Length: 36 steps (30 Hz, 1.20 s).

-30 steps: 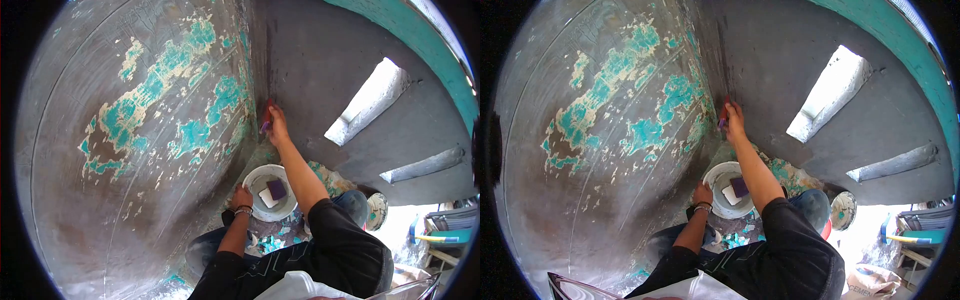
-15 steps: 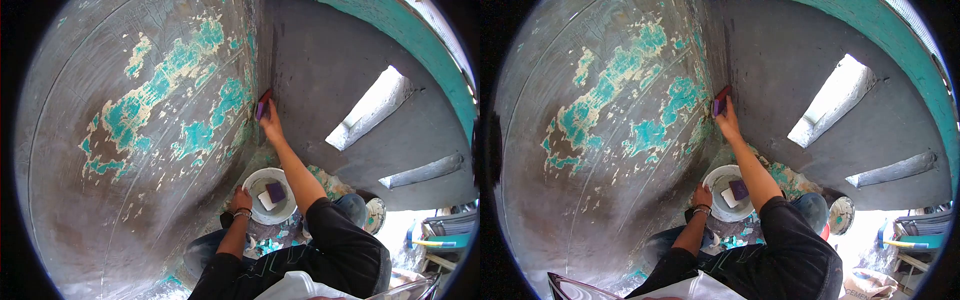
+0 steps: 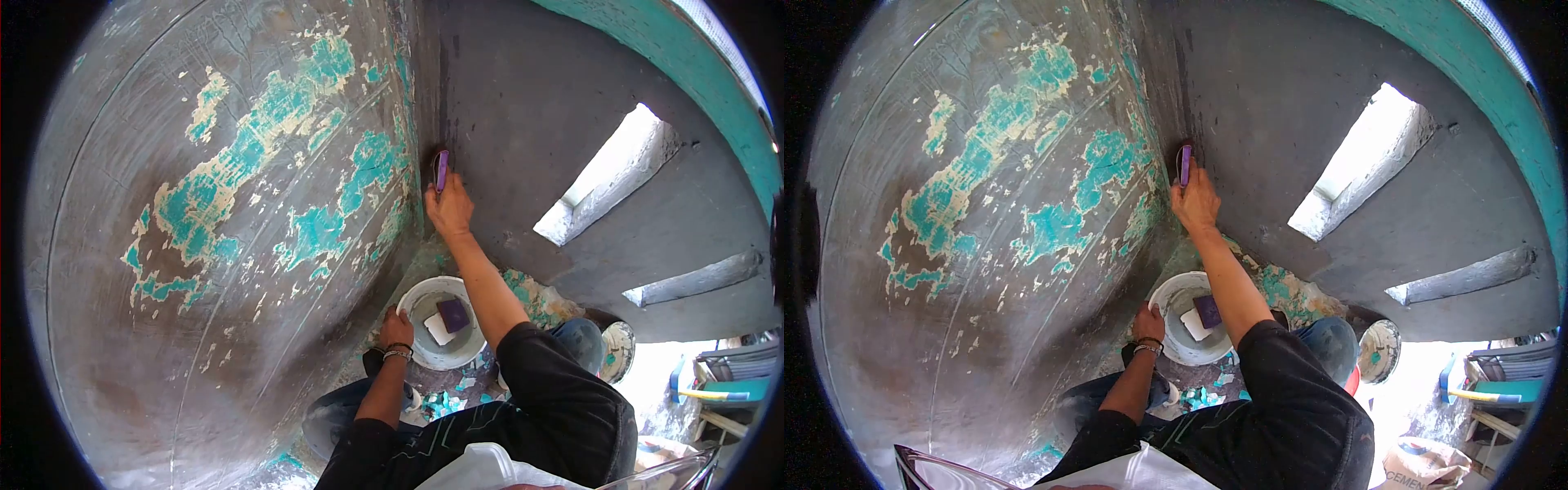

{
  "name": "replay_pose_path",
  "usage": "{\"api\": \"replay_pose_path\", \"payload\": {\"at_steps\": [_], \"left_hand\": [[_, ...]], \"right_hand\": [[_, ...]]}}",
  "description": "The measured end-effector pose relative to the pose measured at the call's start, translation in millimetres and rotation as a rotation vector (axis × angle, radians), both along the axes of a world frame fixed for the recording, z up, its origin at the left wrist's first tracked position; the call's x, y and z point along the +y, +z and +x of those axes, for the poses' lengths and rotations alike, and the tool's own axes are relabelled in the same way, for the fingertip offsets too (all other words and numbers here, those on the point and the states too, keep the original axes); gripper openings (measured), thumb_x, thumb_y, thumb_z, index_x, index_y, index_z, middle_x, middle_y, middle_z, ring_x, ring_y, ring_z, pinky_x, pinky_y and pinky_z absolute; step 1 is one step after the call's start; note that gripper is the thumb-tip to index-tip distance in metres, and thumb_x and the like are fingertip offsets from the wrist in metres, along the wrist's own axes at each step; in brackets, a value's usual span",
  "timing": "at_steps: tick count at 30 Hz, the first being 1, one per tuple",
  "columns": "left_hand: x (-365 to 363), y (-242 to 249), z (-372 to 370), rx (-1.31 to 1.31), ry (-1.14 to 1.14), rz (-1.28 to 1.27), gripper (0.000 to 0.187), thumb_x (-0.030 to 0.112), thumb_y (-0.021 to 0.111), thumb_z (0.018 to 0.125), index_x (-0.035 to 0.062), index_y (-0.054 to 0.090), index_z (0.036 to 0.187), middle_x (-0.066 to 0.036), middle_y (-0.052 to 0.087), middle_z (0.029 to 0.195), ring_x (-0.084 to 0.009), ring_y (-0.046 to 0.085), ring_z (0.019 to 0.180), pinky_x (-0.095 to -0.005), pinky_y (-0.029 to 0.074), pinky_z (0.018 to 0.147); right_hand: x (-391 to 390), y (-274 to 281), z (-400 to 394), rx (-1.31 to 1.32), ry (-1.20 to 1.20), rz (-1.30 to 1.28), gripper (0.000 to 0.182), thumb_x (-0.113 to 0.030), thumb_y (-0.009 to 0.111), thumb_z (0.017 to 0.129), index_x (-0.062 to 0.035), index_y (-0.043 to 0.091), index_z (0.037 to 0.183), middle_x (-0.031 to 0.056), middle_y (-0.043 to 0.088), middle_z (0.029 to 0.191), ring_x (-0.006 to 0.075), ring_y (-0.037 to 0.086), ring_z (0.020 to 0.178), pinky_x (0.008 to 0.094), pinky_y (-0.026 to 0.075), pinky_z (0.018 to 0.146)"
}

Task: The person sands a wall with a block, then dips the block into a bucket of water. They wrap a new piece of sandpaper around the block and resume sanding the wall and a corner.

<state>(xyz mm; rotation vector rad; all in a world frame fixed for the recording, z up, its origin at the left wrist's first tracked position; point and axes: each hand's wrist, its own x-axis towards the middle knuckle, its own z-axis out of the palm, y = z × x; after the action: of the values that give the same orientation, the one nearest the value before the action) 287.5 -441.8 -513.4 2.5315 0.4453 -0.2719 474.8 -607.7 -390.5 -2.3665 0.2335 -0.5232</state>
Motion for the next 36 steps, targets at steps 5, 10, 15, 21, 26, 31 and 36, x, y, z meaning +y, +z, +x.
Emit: {"api": "replay_pose_path", "payload": {"at_steps": [5, 10, 15, 21, 26, 31, 36], "left_hand": [[2.6, -10.6, -1.3, -0.032, -0.004, 0.004, 0.036, 0.026, 0.047, 0.090, 0.0016, 0.052, 0.115, -0.022, 0.060, 0.106, -0.0386, 0.059, 0.095, -0.0464, 0.048, 0.079], [5.8, -18.8, 0.2, -0.047, -0.020, -0.067, 0.036, 0.026, 0.047, 0.089, 0.0012, 0.052, 0.115, -0.023, 0.059, 0.108, -0.0387, 0.059, 0.097, -0.0464, 0.048, 0.080], [-0.9, -1.1, 0.5, 0.006, 0.012, -0.022, 0.033, 0.025, 0.048, 0.089, 0.0010, 0.052, 0.111, -0.023, 0.059, 0.104, -0.0391, 0.058, 0.096, -0.0468, 0.048, 0.079], [1.9, -14.3, -1.3, -0.031, -0.006, -0.021, 0.029, 0.024, 0.048, 0.088, 0.0000, 0.053, 0.105, -0.023, 0.060, 0.102, -0.0393, 0.059, 0.094, -0.0468, 0.048, 0.078], [0.7, -9.1, 0.1, -0.042, 0.000, -0.044, 0.029, 0.023, 0.049, 0.088, -0.0006, 0.053, 0.104, -0.023, 0.060, 0.102, -0.0392, 0.058, 0.093, -0.0466, 0.048, 0.077], [1.1, -12.1, -1.5, -0.067, -0.022, -0.007, 0.029, 0.024, 0.050, 0.087, -0.0007, 0.053, 0.103, -0.023, 0.060, 0.101, -0.0388, 0.059, 0.092, -0.0464, 0.049, 0.076], [0.7, -27.1, -6.0, -0.113, -0.007, 0.045, 0.031, 0.030, 0.047, 0.090, 0.0051, 0.052, 0.108, -0.021, 0.062, 0.100, -0.0404, 0.060, 0.089, -0.0509, 0.048, 0.072]], "right_hand": [[-9.0, 23.4, 0.0, 0.036, -0.047, -0.080, 0.030, -0.027, 0.054, 0.077, -0.0038, 0.056, 0.096, 0.0183, 0.063, 0.094, 0.0374, 0.062, 0.080, 0.0485, 0.049, 0.069], [-13.8, 40.4, 20.6, -0.008, -0.026, -0.118, 0.027, -0.026, 0.054, 0.076, -0.0023, 0.058, 0.088, 0.0191, 0.064, 0.084, 0.0387, 0.063, 0.077, 0.0483, 0.050, 0.069], [-11.4, 79.0, 35.1, -0.033, 0.045, -0.226, 0.029, -0.027, 0.052, 0.076, 0.0007, 0.060, 0.080, 0.0227, 0.065, 0.081, 0.0396, 0.063, 0.075, 0.0480, 0.050, 0.069], [-11.2, 166.1, 39.1, -0.196, 0.050, -0.238, 0.030, -0.028, 0.052, 0.076, 0.0003, 0.061, 0.080, 0.0226, 0.064, 0.078, 0.0399, 0.063, 0.074, 0.0480, 0.050, 0.068], [-19.3, 191.1, 33.7, -0.348, 0.007, -0.262, 0.026, -0.026, 0.053, 0.077, -0.0008, 0.060, 0.081, 0.0226, 0.063, 0.071, 0.0416, 0.061, 0.068, 0.0494, 0.049, 0.063], [-25.7, 240.7, 43.3, -0.620, -0.014, -0.246, 0.024, -0.023, 0.054, 0.076, -0.0020, 0.059, 0.087, 0.0213, 0.062, 0.073, 0.0408, 0.061, 0.068, 0.0492, 0.049, 0.061], [-16.7, 240.0, 47.1, -0.560, 0.036, -0.255, 0.037, -0.016, 0.053, 0.076, 0.0110, 0.055, 0.101, 0.0280, 0.062, 0.078, 0.0431, 0.062, 0.072, 0.0488, 0.050, 0.064]]}}
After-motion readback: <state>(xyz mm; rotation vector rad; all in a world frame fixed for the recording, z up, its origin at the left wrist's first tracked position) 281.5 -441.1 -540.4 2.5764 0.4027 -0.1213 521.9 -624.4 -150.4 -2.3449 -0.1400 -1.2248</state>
